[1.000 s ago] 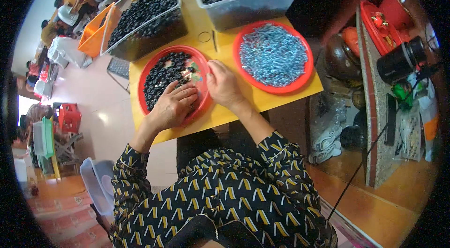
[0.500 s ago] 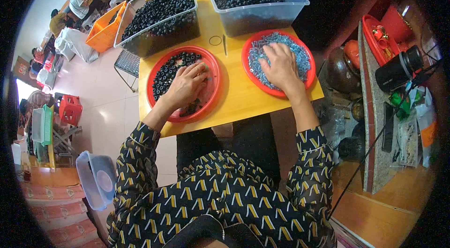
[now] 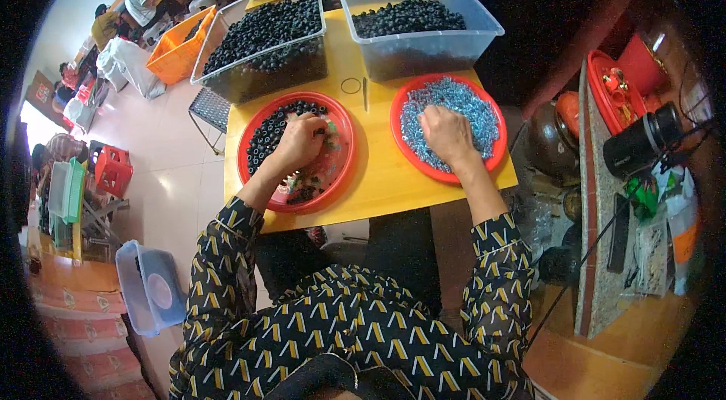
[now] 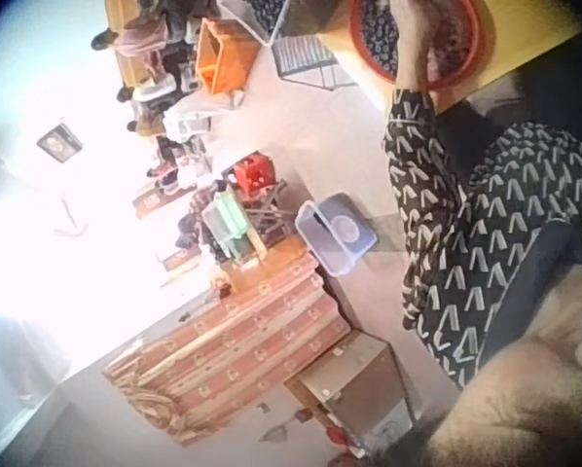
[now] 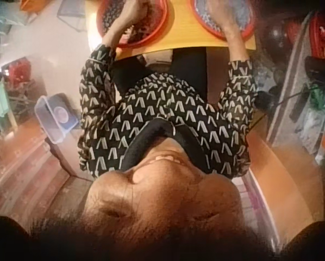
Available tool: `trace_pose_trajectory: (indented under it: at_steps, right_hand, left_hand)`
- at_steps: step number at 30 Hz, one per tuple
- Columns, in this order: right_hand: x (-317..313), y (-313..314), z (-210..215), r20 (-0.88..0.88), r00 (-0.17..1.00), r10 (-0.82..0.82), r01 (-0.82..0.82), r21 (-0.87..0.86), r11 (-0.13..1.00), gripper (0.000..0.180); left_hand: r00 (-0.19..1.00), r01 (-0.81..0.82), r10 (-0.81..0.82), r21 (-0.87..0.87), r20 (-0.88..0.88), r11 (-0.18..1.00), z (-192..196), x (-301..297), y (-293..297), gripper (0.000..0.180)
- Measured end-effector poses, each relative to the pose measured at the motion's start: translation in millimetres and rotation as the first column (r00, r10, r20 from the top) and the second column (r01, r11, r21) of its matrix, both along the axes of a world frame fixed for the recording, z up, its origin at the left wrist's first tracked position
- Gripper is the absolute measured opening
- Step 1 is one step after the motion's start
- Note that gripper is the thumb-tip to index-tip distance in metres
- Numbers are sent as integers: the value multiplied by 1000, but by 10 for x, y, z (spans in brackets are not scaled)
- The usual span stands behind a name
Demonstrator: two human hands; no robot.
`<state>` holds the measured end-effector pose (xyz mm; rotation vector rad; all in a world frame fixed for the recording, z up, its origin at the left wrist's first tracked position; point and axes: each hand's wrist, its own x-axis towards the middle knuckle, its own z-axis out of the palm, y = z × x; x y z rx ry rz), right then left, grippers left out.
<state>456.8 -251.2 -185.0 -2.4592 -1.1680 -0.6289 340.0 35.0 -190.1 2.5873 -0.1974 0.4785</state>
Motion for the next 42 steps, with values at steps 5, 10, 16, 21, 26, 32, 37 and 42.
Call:
trace_pose_trajectory:
  at_steps: [5,10,16,21,26,32,37,42]
  right_hand:
    - [107,-2,-30,-210,976,-52,118,311,943,22]
    - [307,-54,-32,-541,840,36,306,529,792,23]
    - [466,-152,-122,-565,825,-2,323,469,822,19]
    - [568,-239,-131,-700,714,12,349,371,861,17]
    - [458,-201,43,-871,451,194,477,420,772,10]
    - [-125,426,487,-859,452,240,271,389,880,13]
    - [-663,1206,493,-770,585,255,-123,226,966,13]
    - [-755,1537,255,-509,751,420,-422,119,899,12]
  left_hand:
    - [970,-229,15,-901,-241,369,277,-190,-85,13]
    - [971,-176,-193,-971,-143,-164,179,-475,-22,19]
    - [967,-109,-253,-930,-18,-351,183,-678,-217,23]
    - [991,-40,-131,-919,13,-392,5,-887,-307,22]
    - [999,-6,-51,-919,16,-395,47,-1052,-383,23]
    - [994,53,-57,-885,90,-463,63,-1242,-464,29]
    - [995,90,13,-888,94,-451,45,-1359,-409,25]
    - [995,97,49,-868,84,-486,-7,-1393,-328,23]
